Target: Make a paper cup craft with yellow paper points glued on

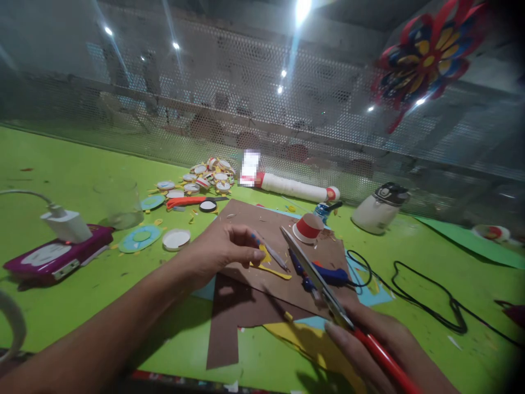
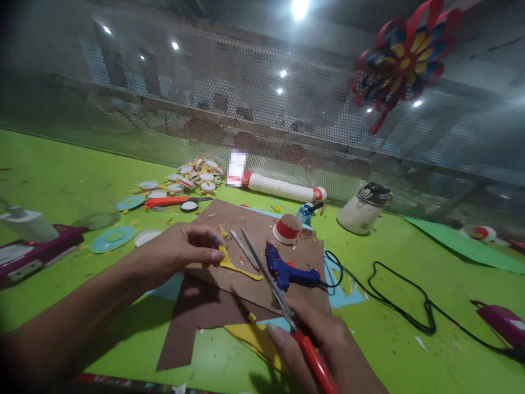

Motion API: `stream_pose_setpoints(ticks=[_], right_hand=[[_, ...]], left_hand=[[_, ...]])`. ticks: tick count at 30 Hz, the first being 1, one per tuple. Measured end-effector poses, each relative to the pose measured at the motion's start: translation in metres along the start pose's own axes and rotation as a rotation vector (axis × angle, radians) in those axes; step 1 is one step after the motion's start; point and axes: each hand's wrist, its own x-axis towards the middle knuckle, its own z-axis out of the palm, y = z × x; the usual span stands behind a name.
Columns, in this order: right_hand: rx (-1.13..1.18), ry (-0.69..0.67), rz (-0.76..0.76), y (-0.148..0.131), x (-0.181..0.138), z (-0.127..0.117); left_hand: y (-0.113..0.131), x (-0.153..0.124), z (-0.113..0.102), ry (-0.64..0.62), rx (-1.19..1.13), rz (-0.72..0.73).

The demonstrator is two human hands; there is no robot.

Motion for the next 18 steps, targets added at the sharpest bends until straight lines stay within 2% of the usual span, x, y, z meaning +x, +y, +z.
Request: stream_pose_setpoints(ticks=[3, 7, 11, 14, 18], right_hand=[[-0.050, 0.016, -0.078, 0.001, 0.013, 0.009], [-0.104, 0.162, -0.151, -0.010, 0.030, 0.023], [-0.172, 0.265, -0.234, -0.028, 0.047, 0.031], [-0.094, 0.248, -0.360, -0.036, 0.056, 0.035], [-0.034, 0.174, -0.354, -0.036, 0.059, 0.041]], left_hand=[[-0.002, 0.000, 0.002, -0.011, 0.010, -0.007], [-0.006, 0.001, 0.009, -0.033, -0.018, -0.052], [-0.006, 0.001, 0.022, 0.011, -0.074, -0.150], [-0.004, -0.002, 0.028, 0.035, 0.010, -0.129], [-0.003, -0.004, 0.028, 0.034, 0.104, -0.060]])
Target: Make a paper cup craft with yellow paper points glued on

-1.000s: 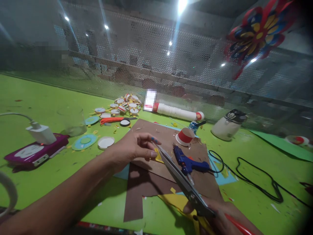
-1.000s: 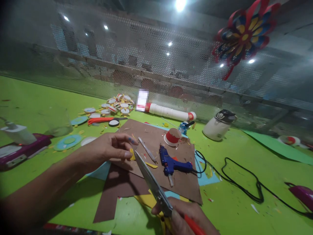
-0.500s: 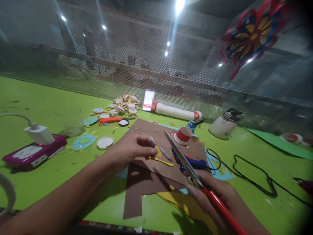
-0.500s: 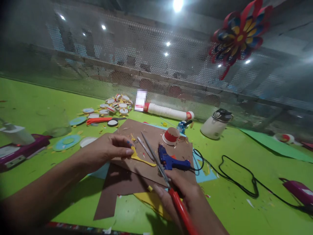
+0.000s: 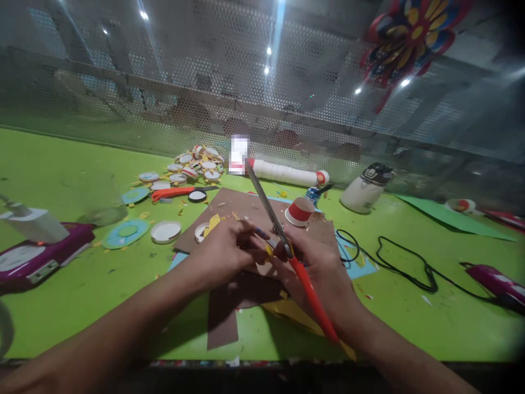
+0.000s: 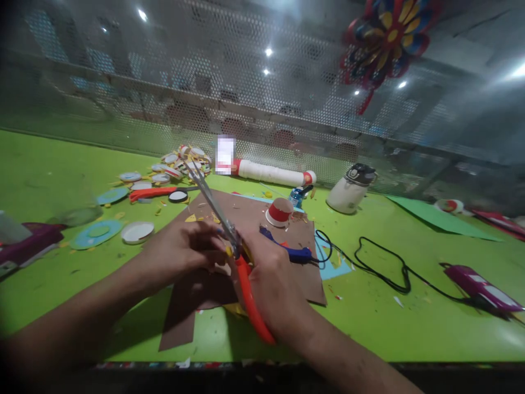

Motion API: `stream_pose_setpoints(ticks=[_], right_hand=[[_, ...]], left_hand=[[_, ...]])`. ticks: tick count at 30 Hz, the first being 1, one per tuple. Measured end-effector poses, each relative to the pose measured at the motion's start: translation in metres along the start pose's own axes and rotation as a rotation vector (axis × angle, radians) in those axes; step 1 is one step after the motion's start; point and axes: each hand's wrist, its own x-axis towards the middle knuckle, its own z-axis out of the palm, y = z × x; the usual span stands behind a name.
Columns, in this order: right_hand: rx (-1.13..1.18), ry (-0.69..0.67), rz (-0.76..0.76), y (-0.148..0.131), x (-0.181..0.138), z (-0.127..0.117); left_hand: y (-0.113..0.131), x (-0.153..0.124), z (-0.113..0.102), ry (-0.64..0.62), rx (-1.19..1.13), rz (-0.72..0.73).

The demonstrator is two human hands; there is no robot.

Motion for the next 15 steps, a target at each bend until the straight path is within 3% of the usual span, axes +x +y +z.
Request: stream_pose_setpoints(ticks=[8, 15], right_hand=[[0.163, -0.003, 0.111, 0.0006, -0.0039, -0.0013], [0.809, -0.014, 0.468, 0.0068, -0.0036, 0.0050]], left_hand=[[0.0032, -0.0015, -0.0042, -0.098, -0.054, 0.035], [0.0037, -0.0014, -0.0040, -0.127, -0.206, -0.079]])
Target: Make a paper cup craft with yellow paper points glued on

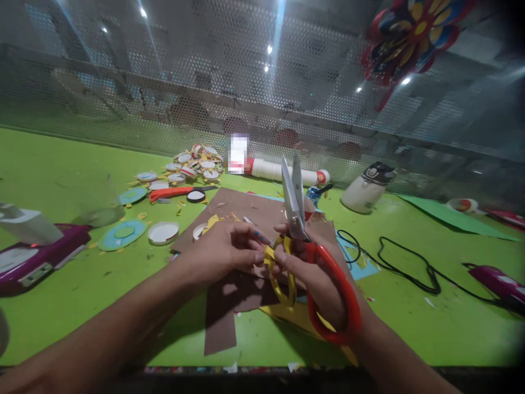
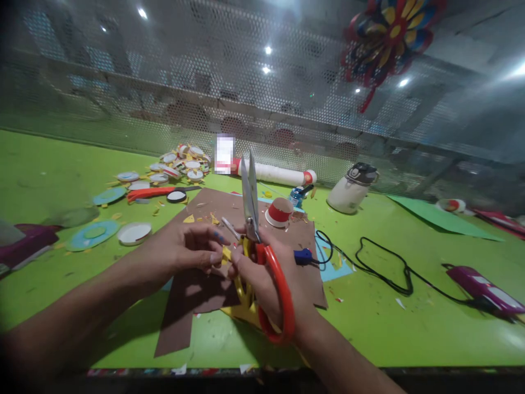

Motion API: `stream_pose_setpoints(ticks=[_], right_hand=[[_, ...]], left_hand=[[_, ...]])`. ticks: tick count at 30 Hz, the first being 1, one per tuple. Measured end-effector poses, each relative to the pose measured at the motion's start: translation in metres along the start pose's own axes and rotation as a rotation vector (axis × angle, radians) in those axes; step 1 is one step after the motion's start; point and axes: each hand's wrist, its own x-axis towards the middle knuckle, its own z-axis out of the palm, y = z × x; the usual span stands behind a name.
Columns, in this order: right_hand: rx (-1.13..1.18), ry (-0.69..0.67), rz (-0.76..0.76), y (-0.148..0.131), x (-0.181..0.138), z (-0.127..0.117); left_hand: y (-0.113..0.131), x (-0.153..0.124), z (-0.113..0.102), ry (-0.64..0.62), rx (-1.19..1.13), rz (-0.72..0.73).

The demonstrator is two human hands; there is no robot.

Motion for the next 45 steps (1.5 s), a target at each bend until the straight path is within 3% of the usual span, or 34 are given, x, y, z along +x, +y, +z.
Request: stream_pose_setpoints(ticks=[5, 8, 13, 16, 24, 28, 33, 40, 45], right_hand=[[0.244, -0.027, 0.187, 0.000, 0.003, 0.006], [0.161, -0.024, 0.183, -0.002, 0.002, 0.005], [-0.385, 0.066, -0.119, -0.004, -0.004, 0.000], [-0.608, 0.071, -0.284, -0.005, -0.007, 0.002], [-0.688, 0.168, -0.504, 0.005, -0.003, 0.010], [-0.735, 0.200, -0.514, 0.001, -0.003, 0.012], [-0.706, 0.194, -0.461, -0.007, -0.005, 0.013], [-0.760, 0.211, -0.439, -0.012, -0.005, 0.015], [-0.761, 0.219, -0.435, -0.010, -0.006, 0.013]], left_hand=[[-0.002, -0.001, -0.002, -0.011, 0.010, 0.017], [-0.002, 0.000, -0.004, 0.001, 0.016, 0.024], [-0.003, 0.002, -0.007, 0.082, 0.061, 0.018], [-0.004, 0.003, -0.006, 0.063, 0.077, 0.034], [-0.012, 0.001, 0.003, 0.134, 0.500, 0.271], [-0.010, -0.001, 0.005, 0.147, 0.549, 0.344], [-0.007, 0.000, 0.004, 0.139, 0.495, 0.310], [-0.005, -0.006, 0.006, 0.178, 0.704, 0.431], [-0.006, -0.007, 0.007, 0.186, 0.668, 0.410]])
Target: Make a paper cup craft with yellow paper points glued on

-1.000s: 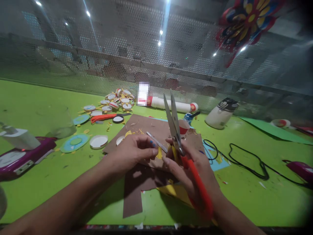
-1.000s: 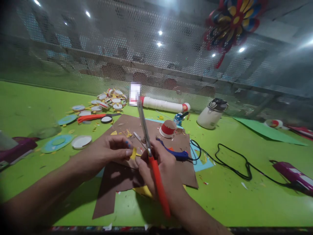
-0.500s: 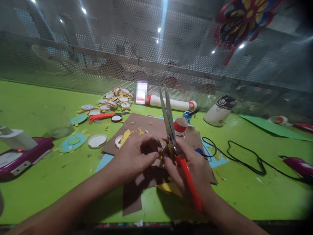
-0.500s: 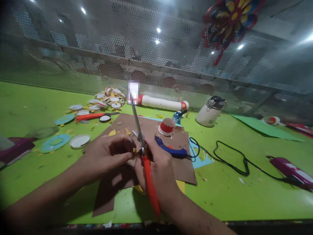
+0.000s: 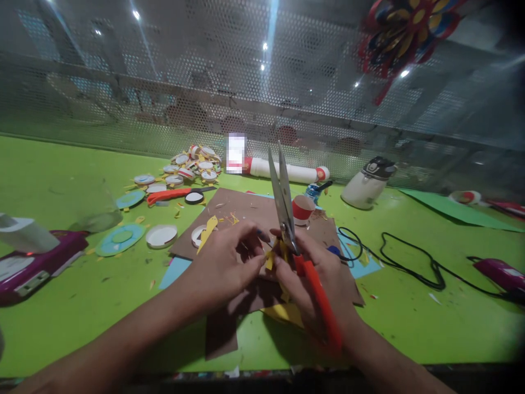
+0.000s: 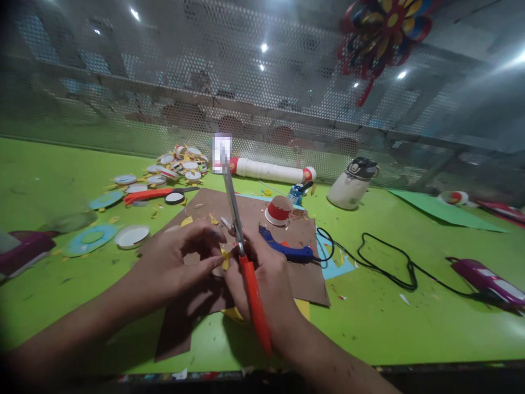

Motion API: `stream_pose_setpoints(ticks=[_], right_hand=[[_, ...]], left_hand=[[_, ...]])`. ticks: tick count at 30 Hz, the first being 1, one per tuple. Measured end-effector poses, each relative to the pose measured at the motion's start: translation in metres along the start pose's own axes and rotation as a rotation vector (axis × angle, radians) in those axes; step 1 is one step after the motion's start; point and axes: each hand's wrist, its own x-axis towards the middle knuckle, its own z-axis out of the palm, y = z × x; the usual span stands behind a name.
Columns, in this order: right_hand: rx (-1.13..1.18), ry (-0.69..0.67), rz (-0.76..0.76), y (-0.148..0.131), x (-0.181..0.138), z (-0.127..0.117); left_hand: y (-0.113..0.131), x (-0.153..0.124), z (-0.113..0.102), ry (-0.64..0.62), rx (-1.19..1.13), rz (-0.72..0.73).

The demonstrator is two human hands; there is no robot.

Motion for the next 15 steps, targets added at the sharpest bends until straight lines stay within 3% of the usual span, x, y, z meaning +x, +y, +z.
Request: stream_pose_setpoints(ticks=[10, 15], right_hand=[[0.116, -0.055, 0.081, 0.0026, 0.0036, -0.0021], [0.258, -0.077, 0.219, 0.0067, 0.0015, -0.0016]], left_hand=[[-0.0004, 0.0045, -0.0006, -0.115, -0.652, -0.382], [-0.0072, 0.0044, -0.0026, -0.168, -0.775, -0.423]])
